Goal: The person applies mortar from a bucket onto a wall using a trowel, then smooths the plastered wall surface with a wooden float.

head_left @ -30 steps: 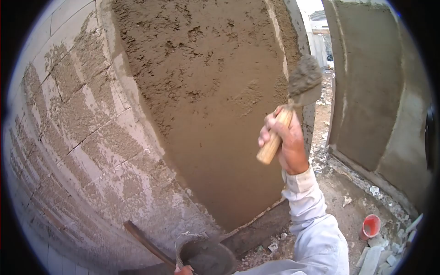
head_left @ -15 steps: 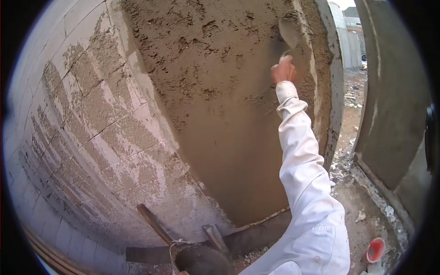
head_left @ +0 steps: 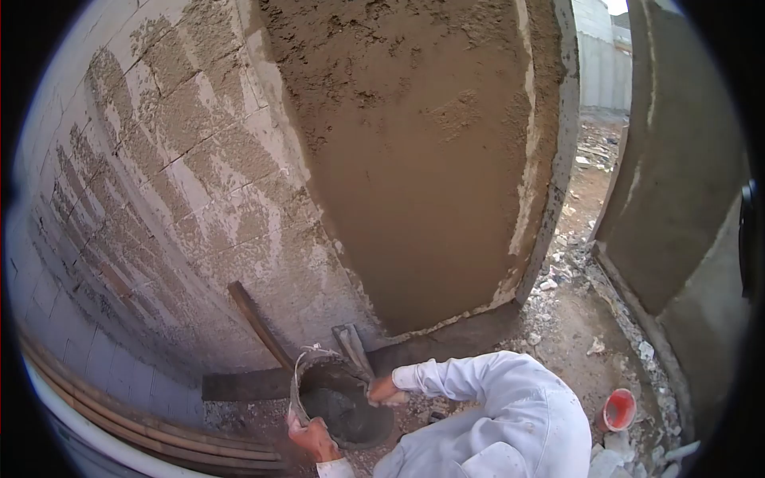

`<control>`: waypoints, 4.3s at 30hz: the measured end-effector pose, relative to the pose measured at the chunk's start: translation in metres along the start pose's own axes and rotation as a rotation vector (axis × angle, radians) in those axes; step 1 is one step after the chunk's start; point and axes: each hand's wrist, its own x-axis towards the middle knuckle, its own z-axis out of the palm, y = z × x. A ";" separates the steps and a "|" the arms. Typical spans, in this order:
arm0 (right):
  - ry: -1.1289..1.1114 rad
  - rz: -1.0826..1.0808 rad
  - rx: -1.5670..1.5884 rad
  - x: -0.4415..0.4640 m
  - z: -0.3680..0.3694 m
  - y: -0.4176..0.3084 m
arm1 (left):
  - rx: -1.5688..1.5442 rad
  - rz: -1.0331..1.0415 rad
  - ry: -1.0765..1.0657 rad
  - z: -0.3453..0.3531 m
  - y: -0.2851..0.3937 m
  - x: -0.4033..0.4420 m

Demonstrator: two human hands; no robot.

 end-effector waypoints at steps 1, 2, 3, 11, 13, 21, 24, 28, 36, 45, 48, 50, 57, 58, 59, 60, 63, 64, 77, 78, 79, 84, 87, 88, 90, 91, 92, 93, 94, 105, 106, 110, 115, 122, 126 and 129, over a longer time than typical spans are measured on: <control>-0.108 -0.045 0.391 0.048 0.033 0.044 | -0.018 0.071 -0.036 0.002 0.018 -0.014; -0.309 0.030 0.804 0.054 0.063 0.054 | -0.038 0.141 -0.074 0.004 0.036 -0.029; -0.464 0.119 0.970 0.056 0.085 0.060 | -0.044 0.192 -0.093 0.000 0.029 -0.030; -0.849 -0.413 1.461 -0.044 0.147 0.077 | -0.159 -0.201 -0.013 -0.048 0.013 -0.046; -0.752 -0.540 1.424 -0.072 0.136 0.051 | -0.224 -0.237 -0.014 -0.053 0.007 -0.050; 0.113 -1.351 0.901 -0.308 0.029 -0.102 | -0.196 -0.351 0.061 -0.047 -0.012 -0.064; 0.693 -1.678 0.605 -0.404 -0.007 -0.147 | 0.075 -0.467 0.115 -0.045 0.021 -0.084; 1.597 -1.998 0.157 -0.512 -0.086 -0.183 | 0.001 -0.535 0.268 -0.040 0.001 -0.077; 3.250 -1.299 0.011 -0.655 -0.268 -0.203 | 0.053 -0.509 0.361 -0.026 0.009 -0.073; 1.529 -0.830 -0.964 -0.420 -0.233 -0.196 | 0.050 -0.281 0.299 -0.018 -0.019 -0.074; 0.738 -0.638 -1.053 -0.290 -0.125 -0.141 | 0.030 -0.222 0.285 -0.020 -0.027 -0.075; 0.115 -0.361 -0.665 -0.235 -0.065 -0.107 | -0.027 -0.353 0.309 -0.009 -0.007 -0.064; -0.460 0.124 0.933 0.010 0.094 0.100 | -0.027 0.105 -0.011 0.007 0.045 -0.103; -0.651 0.224 1.088 0.012 0.103 0.104 | -0.015 0.186 -0.044 0.009 0.039 -0.099; -0.739 0.114 1.194 0.008 0.107 0.114 | -0.050 0.161 -0.062 0.008 0.035 -0.094; -0.829 0.001 1.298 -0.009 0.115 0.123 | -0.082 0.132 -0.079 0.003 0.032 -0.089; -0.952 -0.316 1.457 -0.060 0.134 0.124 | -0.154 -0.024 -0.117 -0.006 0.045 -0.084; -0.948 -0.400 1.445 -0.074 0.134 0.118 | -0.173 -0.088 -0.128 -0.007 0.051 -0.084; 0.651 -1.532 0.552 -0.437 -0.002 -0.098 | -0.205 -0.291 -0.041 0.002 0.004 -0.072; 0.872 -1.630 0.431 -0.467 -0.010 -0.111 | -0.206 -0.305 -0.019 0.003 -0.001 -0.071; 1.124 -1.667 0.328 -0.497 -0.019 -0.124 | -0.204 -0.320 0.003 0.002 -0.008 -0.072; 2.281 -1.691 -0.250 -0.633 -0.110 -0.144 | -0.117 -0.371 0.168 0.002 -0.066 -0.060; 2.926 -1.507 -0.329 -0.693 -0.181 -0.141 | -0.223 -0.390 0.242 -0.018 -0.131 -0.045; 3.141 -1.402 -0.335 -0.704 -0.205 -0.140 | -0.191 -0.381 0.277 -0.018 -0.133 -0.041; 3.326 -1.152 -0.294 -0.704 -0.259 -0.138 | -0.139 -0.384 0.317 -0.004 -0.111 -0.041; 3.409 -1.015 -0.266 -0.695 -0.284 -0.133 | -0.122 -0.384 0.330 0.003 -0.095 -0.043; 3.251 -0.704 -0.206 -0.679 -0.308 -0.125 | -0.111 -0.376 0.339 0.009 -0.081 -0.045; 3.063 -0.423 -0.155 -0.660 -0.334 -0.113 | -0.106 -0.368 0.346 0.014 -0.067 -0.047; 2.702 0.136 -0.315 -0.645 -0.362 -0.095 | -0.103 -0.354 0.350 0.018 -0.053 -0.051; 0.227 -0.187 -0.343 -0.169 -0.058 0.032 | -0.084 -0.192 0.000 0.054 0.025 -0.076; 0.113 -0.159 -0.357 -0.110 -0.039 0.064 | -0.088 -0.139 -0.053 0.059 0.039 -0.084; -0.226 -0.015 0.707 -0.012 0.060 0.128 | -0.067 -0.018 -0.182 0.053 0.042 -0.101; -0.908 -0.392 1.513 -0.076 0.091 0.145 | -0.165 -0.096 -0.215 0.037 0.038 -0.090; -0.647 -0.802 1.370 -0.190 0.059 0.036 | -0.243 -0.275 -0.172 0.035 -0.002 -0.072; 0.009 -1.191 0.898 -0.338 0.008 -0.048 | -0.180 -0.324 -0.143 0.027 -0.013 -0.071; 0.650 -1.506 0.404 -0.448 -0.022 -0.101 | -0.131 -0.342 -0.024 0.025 -0.040 -0.065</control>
